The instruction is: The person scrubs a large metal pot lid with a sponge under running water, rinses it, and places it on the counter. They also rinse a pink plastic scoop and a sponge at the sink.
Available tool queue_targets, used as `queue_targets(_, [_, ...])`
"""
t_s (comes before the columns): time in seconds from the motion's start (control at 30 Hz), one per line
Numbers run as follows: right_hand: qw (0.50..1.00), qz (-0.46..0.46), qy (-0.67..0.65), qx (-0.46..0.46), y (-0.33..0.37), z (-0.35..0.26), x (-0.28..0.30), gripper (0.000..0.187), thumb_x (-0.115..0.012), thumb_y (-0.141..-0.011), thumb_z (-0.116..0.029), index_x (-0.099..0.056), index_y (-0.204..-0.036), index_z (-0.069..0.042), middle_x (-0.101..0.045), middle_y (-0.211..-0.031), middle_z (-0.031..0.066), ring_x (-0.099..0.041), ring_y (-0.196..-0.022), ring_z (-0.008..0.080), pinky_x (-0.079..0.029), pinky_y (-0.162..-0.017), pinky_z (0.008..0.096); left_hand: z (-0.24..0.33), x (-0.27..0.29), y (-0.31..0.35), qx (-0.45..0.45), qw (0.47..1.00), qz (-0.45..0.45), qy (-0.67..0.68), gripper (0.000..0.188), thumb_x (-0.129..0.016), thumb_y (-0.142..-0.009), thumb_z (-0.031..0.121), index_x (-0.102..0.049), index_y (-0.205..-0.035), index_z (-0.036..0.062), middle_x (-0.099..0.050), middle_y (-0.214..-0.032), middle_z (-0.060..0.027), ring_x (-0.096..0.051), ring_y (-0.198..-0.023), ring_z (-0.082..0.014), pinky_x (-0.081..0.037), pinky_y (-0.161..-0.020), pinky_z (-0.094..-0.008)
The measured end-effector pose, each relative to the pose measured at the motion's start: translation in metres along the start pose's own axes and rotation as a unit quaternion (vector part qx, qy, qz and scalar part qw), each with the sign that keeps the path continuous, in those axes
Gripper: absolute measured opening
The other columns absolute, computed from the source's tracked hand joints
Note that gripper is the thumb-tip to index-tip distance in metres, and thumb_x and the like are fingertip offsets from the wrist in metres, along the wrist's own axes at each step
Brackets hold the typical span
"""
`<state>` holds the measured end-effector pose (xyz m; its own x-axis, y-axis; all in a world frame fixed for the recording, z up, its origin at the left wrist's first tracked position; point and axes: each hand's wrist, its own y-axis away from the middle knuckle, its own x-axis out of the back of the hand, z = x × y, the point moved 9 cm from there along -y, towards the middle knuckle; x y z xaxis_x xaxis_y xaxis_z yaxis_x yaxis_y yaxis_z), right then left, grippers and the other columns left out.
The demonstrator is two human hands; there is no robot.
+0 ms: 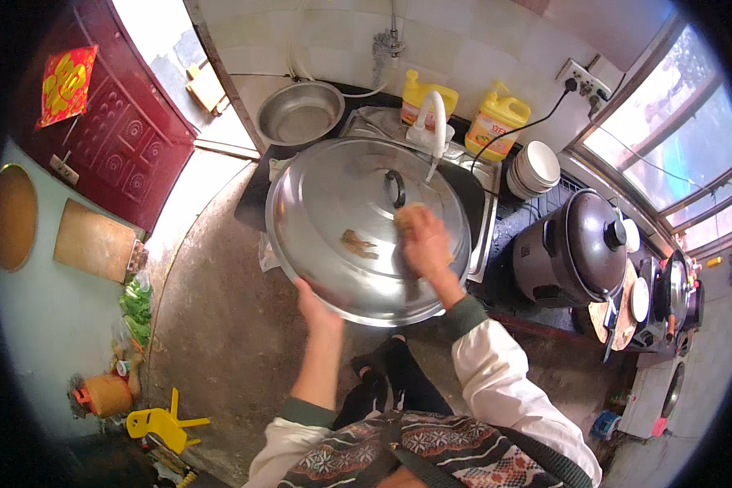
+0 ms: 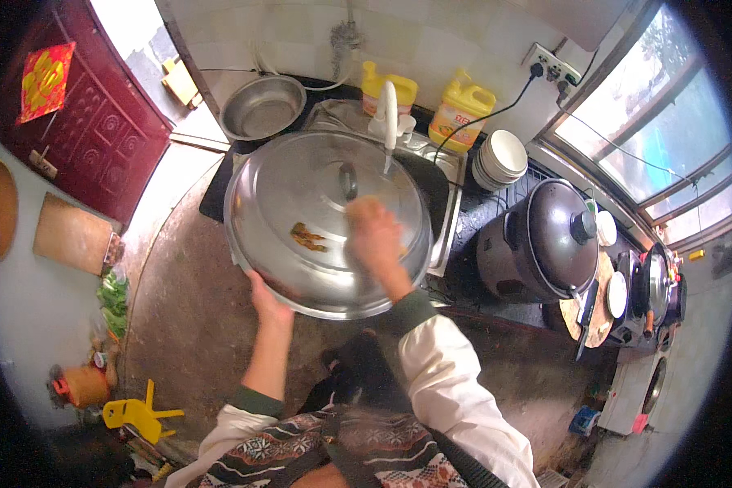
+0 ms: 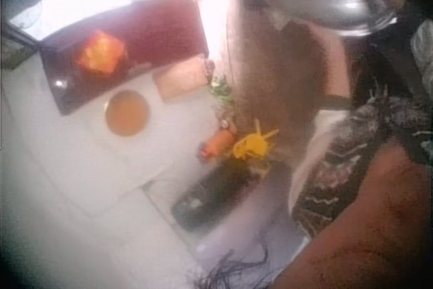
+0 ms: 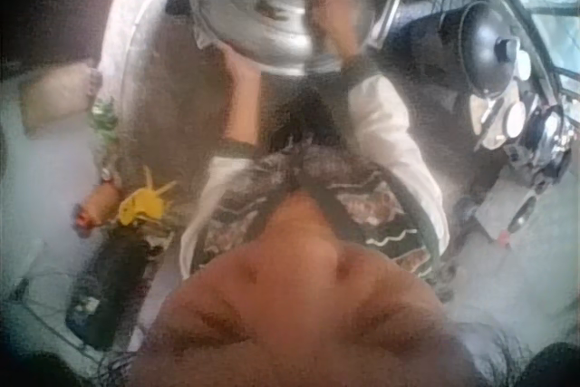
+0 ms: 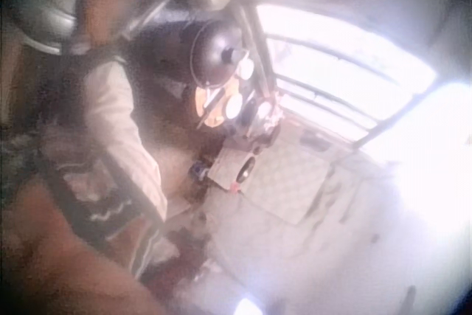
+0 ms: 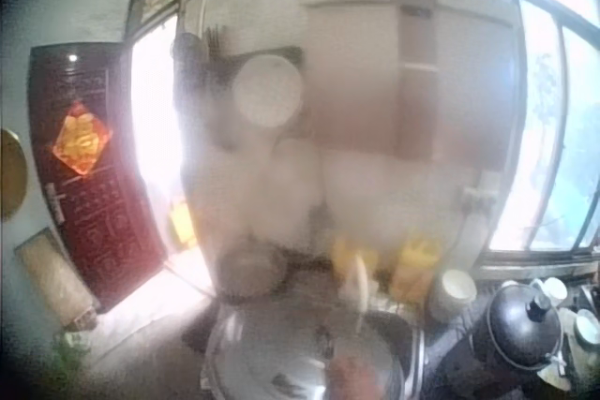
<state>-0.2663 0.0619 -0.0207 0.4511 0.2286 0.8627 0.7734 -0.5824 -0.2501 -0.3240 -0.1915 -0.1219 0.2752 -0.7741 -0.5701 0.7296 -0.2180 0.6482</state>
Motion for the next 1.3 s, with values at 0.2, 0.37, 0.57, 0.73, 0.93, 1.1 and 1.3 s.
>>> queue_targets(0.2, [0.965,-0.102,-0.139,0.197,0.021,-0.088,0.016,0.04,-0.063,-0.076,-0.008,-0.066,-0.112,-0.024,-0.059,-0.128,0.0017,-0.058,-0.102,0.0282,-0.047,-0.083,0.0433,-0.027,0.032,0.007,-0.007,0.987,-0.163,0.007,0.062,-0.047,-0.098,0.05,-0.04,-0.139,0.0033,-0.048,-0.138,-0.0098,-0.046,-0.126,-0.029,-0.034,-0.108,-0.0488])
queue_targets(0.37, [0.996,0.019,-0.084,0.019,0.008,0.039,0.026,0.028,-0.058,-0.084,-0.016,-0.067,-0.111,-0.02,-0.061,-0.122,0.0098,-0.059,-0.108,0.0344,-0.049,-0.089,0.0435,0.029,0.014,-0.022,-0.001,0.998,-0.064,0.029,0.069,-0.037,-0.097,0.06,-0.037,-0.143,0.0078,-0.044,-0.143,-0.009,-0.044,-0.129,-0.0298,-0.033,-0.11,-0.0484])
queue_targets(0.57, [0.994,-0.006,-0.042,0.104,0.0,-0.062,0.016,0.04,-0.058,-0.081,-0.011,-0.062,-0.12,-0.02,-0.055,-0.128,0.0105,-0.056,-0.109,0.0344,-0.046,-0.09,0.0482,-0.082,-0.002,0.065,0.058,0.984,-0.165,0.037,0.073,-0.04,-0.094,0.062,-0.027,-0.149,0.0162,-0.036,-0.15,-0.0032,-0.035,-0.136,-0.027,-0.027,-0.113,-0.0483])
queue_targets(0.73, [0.992,-0.099,-0.035,0.069,-0.007,-0.004,0.006,0.04,-0.061,-0.081,-0.016,-0.063,-0.12,-0.027,-0.054,-0.133,0.002,-0.054,-0.115,0.0289,-0.044,-0.088,0.0495,0.054,0.009,-0.015,0.03,0.987,-0.155,0.034,0.072,-0.027,-0.099,0.06,-0.025,-0.15,0.0093,-0.033,-0.152,-0.0082,-0.033,-0.138,-0.0298,-0.027,-0.113,-0.0506])
queue_targets(0.93, [0.986,0.029,-0.096,0.133,0.007,-0.099,0.001,0.038,-0.059,-0.074,-0.009,-0.066,-0.11,-0.02,-0.058,-0.121,0.0085,-0.057,-0.102,0.032,-0.046,-0.08,0.0478,-0.029,0.018,0.01,-0.02,0.999,-0.044,-0.009,0.075,-0.034,-0.096,0.062,-0.024,-0.151,0.0117,-0.031,-0.154,-0.0069,-0.031,-0.14,-0.0288,-0.028,-0.113,-0.0458])
queue_targets(1.1, [0.96,-0.052,-0.13,0.244,0.07,-0.121,0.023,0.042,-0.063,-0.069,-0.006,-0.066,-0.107,-0.023,-0.06,-0.122,0.0046,-0.058,-0.103,0.0259,-0.045,-0.078,0.0435,0.02,0.009,0.013,-0.014,0.987,-0.158,-0.027,0.076,-0.04,-0.095,0.063,-0.025,-0.151,0.0135,-0.026,-0.156,-0.0084,-0.027,-0.141,-0.0288,-0.025,-0.114,-0.05])
queue_targets(1.3, [0.997,0.04,-0.01,-0.062,0.015,0.109,0.021,0.043,-0.059,-0.081,-0.007,-0.06,-0.121,-0.024,-0.053,-0.131,0.0065,-0.056,-0.105,0.0339,-0.047,-0.081,0.048,0.0,0.017,-0.007,0.013,0.999,0.0,-0.031,0.071,-0.044,-0.097,0.057,-0.028,-0.149,0.0111,-0.029,-0.154,-0.0071,-0.032,-0.137,-0.0287,-0.026,-0.112,-0.0506])
